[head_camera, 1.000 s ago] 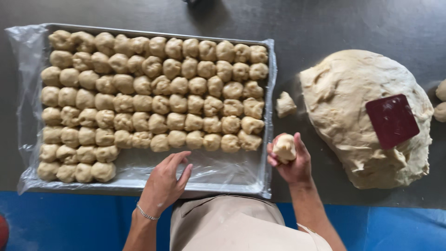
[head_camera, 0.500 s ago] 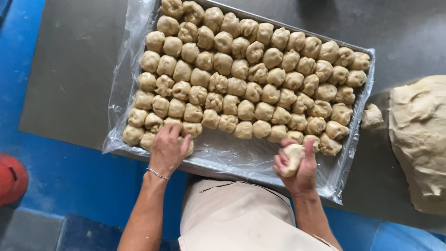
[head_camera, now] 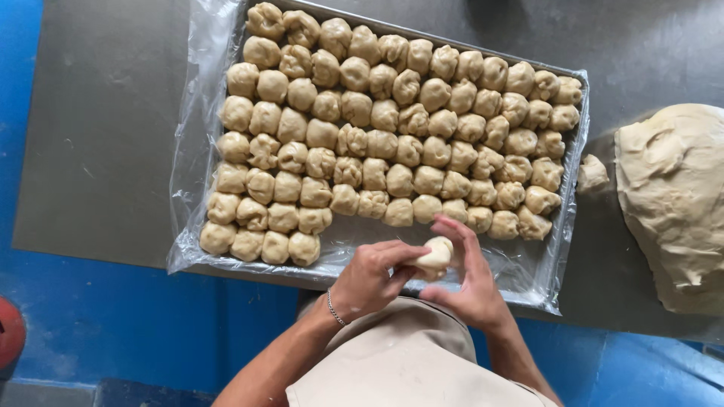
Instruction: The person cuts dough from a large dough mound using a scraper, shapes portions of dough by hand, and folds dough pieces into balls.
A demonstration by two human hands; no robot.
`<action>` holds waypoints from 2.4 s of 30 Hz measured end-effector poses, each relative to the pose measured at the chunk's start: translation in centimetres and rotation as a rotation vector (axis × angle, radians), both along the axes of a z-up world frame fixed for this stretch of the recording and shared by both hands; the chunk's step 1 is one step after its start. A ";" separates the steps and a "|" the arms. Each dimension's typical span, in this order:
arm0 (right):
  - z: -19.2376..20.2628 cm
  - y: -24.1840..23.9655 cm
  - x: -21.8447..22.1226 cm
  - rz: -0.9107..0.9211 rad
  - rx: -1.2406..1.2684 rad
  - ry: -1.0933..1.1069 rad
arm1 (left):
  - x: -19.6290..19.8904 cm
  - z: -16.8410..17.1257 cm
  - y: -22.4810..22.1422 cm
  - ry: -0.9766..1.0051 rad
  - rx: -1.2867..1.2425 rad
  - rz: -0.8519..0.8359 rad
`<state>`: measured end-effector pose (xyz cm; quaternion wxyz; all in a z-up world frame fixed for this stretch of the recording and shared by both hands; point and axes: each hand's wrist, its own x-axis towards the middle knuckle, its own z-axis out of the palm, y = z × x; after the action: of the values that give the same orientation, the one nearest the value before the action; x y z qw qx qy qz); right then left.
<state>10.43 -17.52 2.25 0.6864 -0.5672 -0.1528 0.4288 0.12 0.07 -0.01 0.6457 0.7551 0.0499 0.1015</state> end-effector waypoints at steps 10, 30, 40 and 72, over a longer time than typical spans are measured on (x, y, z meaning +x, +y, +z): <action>0.9 -4.2 2.0 0.731 -0.450 -0.559 | -0.3 1.3 1.2 0.013 0.048 -0.309; -5.7 -18.0 -0.7 -0.333 0.583 0.834 | 10.0 3.3 -2.5 -0.029 -0.248 -0.387; -8.7 -13.1 0.6 -0.165 0.397 0.656 | -5.8 -1.6 9.4 0.500 0.180 0.624; -6.3 -0.1 -1.6 0.161 -0.479 -0.340 | -3.7 -1.7 -2.5 0.209 -0.582 0.353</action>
<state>8.87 -17.62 -4.08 0.4615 -0.7627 -0.2045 0.4044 -3.55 -2.47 -1.73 0.7976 0.5257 0.2722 0.1154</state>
